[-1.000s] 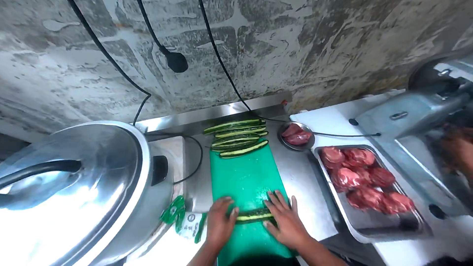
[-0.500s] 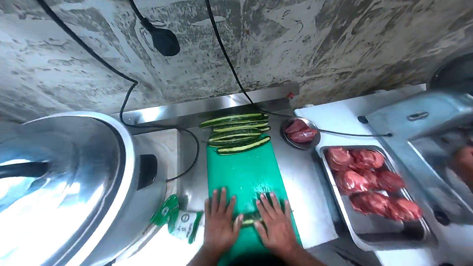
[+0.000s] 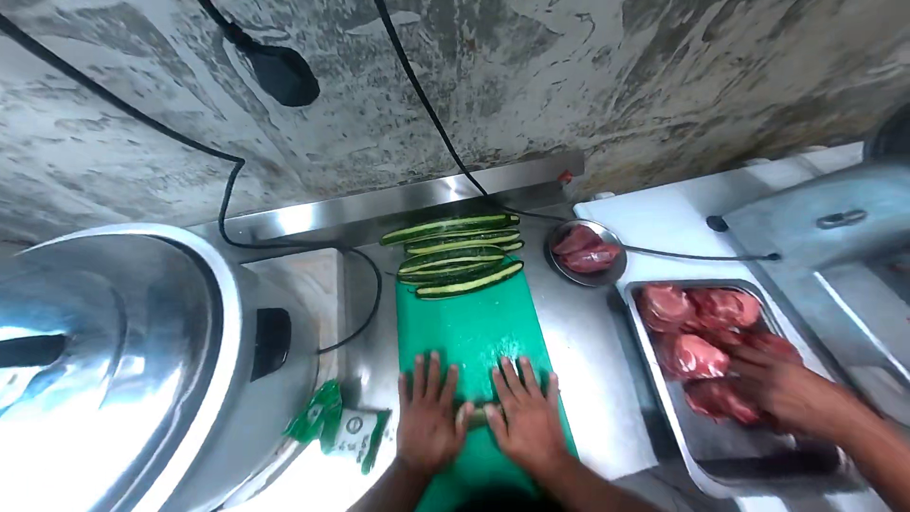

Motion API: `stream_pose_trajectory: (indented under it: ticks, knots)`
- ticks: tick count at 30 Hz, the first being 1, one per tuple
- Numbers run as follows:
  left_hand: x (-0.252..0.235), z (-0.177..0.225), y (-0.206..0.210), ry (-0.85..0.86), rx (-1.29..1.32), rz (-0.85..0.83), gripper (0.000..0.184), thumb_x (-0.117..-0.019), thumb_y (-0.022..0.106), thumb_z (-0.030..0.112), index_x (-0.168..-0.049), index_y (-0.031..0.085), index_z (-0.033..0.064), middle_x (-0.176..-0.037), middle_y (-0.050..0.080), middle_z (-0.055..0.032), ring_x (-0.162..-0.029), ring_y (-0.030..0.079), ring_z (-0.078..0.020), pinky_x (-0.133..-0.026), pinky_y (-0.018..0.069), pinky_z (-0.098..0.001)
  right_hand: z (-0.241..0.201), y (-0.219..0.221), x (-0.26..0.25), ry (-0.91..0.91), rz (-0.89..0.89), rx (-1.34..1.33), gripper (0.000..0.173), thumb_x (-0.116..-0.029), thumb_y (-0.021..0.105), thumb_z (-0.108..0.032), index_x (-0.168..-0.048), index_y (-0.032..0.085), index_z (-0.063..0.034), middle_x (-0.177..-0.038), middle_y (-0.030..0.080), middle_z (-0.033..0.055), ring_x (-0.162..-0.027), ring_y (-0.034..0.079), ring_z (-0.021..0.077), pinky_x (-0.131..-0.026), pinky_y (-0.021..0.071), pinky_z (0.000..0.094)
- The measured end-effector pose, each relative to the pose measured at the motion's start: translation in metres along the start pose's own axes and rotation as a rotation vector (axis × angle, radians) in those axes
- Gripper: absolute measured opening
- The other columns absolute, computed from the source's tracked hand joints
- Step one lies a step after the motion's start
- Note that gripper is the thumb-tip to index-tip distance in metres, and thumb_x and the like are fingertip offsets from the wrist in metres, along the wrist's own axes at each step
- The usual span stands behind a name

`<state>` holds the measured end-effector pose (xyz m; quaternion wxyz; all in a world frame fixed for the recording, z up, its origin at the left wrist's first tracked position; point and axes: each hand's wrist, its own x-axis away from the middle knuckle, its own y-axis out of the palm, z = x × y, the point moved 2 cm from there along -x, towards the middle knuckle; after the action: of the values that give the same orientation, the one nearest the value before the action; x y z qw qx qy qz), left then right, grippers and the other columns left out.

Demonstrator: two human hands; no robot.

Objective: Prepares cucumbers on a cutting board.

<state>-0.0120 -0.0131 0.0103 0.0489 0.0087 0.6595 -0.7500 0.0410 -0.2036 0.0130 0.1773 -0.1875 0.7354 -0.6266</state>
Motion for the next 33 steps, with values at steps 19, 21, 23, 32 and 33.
stream_pose_trajectory:
  ticks: [19,21,23,32,33]
  knots:
    - [-0.120,-0.025,-0.027,-0.164,0.020,-0.155,0.077,-0.0989,0.031,0.066,-0.160,0.035,0.0197,-0.170,0.015,-0.0188,-0.156,0.009,-0.0462,-0.120,0.0090,-0.0723,-0.010,-0.024,-0.109,0.264,-0.250,-0.020,0.077,-0.0985,0.020,-0.070,-0.164,0.023,-0.0295,-0.173,0.014,-0.0003,-0.160,0.005,0.0337,-0.118,0.0008,0.0752]
    - [-0.143,-0.021,-0.035,-0.074,0.074,-0.161,0.075,-0.1008,0.037,0.060,-0.161,0.034,0.0162,-0.171,0.018,-0.0128,-0.158,0.009,-0.0390,-0.123,0.0096,-0.0671,-0.012,-0.020,-0.095,0.222,-0.211,-0.022,0.075,-0.0985,0.022,-0.070,-0.162,0.031,-0.0307,-0.172,0.021,-0.0024,-0.159,0.009,0.0337,-0.118,0.0011,0.0754]
    - [-0.160,-0.019,-0.034,0.005,0.098,-0.239,0.072,-0.1029,0.042,0.051,-0.162,0.028,0.0123,-0.171,0.018,-0.0085,-0.159,0.009,-0.0326,-0.125,0.0100,-0.0625,-0.013,-0.013,-0.067,0.166,-0.146,-0.018,0.076,-0.0974,0.024,-0.073,-0.157,0.044,-0.0293,-0.167,0.033,-0.0022,-0.157,0.020,0.0351,-0.118,0.0056,0.0758]
    - [-0.165,-0.018,-0.014,0.017,0.105,-0.367,0.060,-0.1032,0.044,0.052,-0.141,0.054,0.0073,-0.144,0.055,-0.0154,-0.137,0.050,-0.0350,-0.108,0.0454,-0.0531,0.012,-0.026,0.004,-0.228,-0.398,-0.228,0.049,-0.0979,0.057,-0.044,-0.143,0.058,-0.0253,-0.163,0.041,-0.0025,-0.155,0.026,0.0343,-0.118,0.0114,0.0764]
    - [-0.159,-0.018,-0.016,0.027,0.119,-0.389,0.060,-0.1041,0.043,0.052,-0.140,0.054,0.0056,-0.143,0.056,-0.0161,-0.135,0.052,-0.0350,-0.108,0.0465,-0.0523,0.016,-0.023,0.006,-0.248,-0.359,-0.259,0.044,-0.0955,0.061,-0.036,-0.137,0.063,-0.0221,-0.158,0.048,-0.0024,-0.154,0.030,0.0328,-0.117,0.0094,0.0770]
